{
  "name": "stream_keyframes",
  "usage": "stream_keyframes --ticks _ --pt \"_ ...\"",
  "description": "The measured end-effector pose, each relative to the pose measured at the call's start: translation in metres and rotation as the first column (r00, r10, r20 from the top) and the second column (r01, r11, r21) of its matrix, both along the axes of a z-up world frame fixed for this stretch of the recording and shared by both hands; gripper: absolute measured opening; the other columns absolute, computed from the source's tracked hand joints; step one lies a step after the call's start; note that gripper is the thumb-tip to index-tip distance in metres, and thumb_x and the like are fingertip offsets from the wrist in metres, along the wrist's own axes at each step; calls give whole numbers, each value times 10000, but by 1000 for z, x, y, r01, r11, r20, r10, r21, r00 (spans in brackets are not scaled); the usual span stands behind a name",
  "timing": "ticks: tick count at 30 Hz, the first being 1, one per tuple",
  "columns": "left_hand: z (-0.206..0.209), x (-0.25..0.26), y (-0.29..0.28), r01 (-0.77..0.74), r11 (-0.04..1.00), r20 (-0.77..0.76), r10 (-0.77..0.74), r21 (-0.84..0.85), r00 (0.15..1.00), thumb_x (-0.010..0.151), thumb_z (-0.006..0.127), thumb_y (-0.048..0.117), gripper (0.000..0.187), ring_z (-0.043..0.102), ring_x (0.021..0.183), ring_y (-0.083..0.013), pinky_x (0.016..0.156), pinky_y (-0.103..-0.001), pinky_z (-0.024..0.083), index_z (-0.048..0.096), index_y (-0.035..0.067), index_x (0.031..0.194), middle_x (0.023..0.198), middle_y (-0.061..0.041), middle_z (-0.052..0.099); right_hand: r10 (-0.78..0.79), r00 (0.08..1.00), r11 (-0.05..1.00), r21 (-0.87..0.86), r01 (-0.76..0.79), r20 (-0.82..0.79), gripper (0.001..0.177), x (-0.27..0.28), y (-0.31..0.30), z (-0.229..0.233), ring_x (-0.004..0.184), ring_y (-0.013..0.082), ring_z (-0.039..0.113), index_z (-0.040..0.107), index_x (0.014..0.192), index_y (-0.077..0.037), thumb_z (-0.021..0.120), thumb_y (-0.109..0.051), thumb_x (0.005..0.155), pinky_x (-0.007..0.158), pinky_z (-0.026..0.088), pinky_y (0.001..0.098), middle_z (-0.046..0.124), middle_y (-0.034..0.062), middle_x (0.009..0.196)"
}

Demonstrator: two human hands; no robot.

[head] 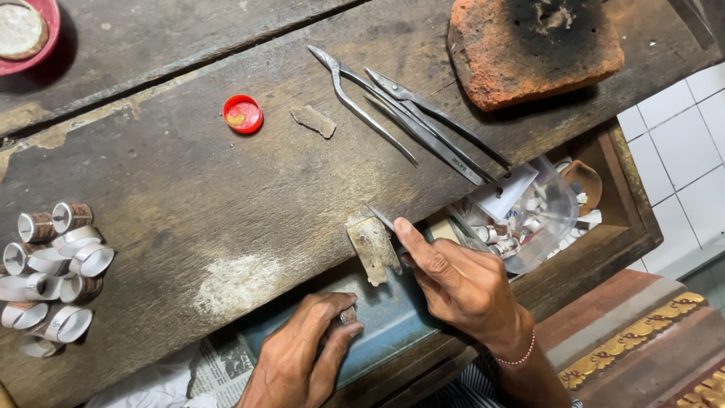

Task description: Filing and smoothing a metal ring band at a jewelry workbench using a hand file and a brush.

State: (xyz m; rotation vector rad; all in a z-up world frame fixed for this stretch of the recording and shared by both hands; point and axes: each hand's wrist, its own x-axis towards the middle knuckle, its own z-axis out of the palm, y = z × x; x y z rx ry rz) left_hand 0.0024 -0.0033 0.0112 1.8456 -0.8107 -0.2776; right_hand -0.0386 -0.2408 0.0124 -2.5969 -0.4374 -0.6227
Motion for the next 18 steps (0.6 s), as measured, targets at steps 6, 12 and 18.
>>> stream_keyframes --ticks 6,12,18 --pt "-3 0 2 26 1000 -5 -26 -14 1000 981 647 129 219 714 819 -185 785 -262 556 618 14 1165 989 -116 691 0 1000 1000 -3 0 -8 415 1 1 3 551 147 464 511 1420 82 652 54 1030 551 432 340 625 36 788" --pt "-3 5 1 26 992 -26 -29 -125 999 968 658 108 190 715 849 -209 768 -272 574 630 -6 1117 1019 -151 712 -14 1000 1000 -12 14 -6 425 0 1 1 528 137 428 522 1424 69 668 71 1024 538 408 337 525 11 697" --pt "-6 1 5 -55 993 -208 32 -108 978 920 726 127 237 675 784 -115 683 -220 564 689 50 1141 1076 -89 729 -4 1000 1000 -11 4 -18 457 -1 0 0 524 125 428 507 1439 70 706 28 1030 535 416 333 523 8 686"
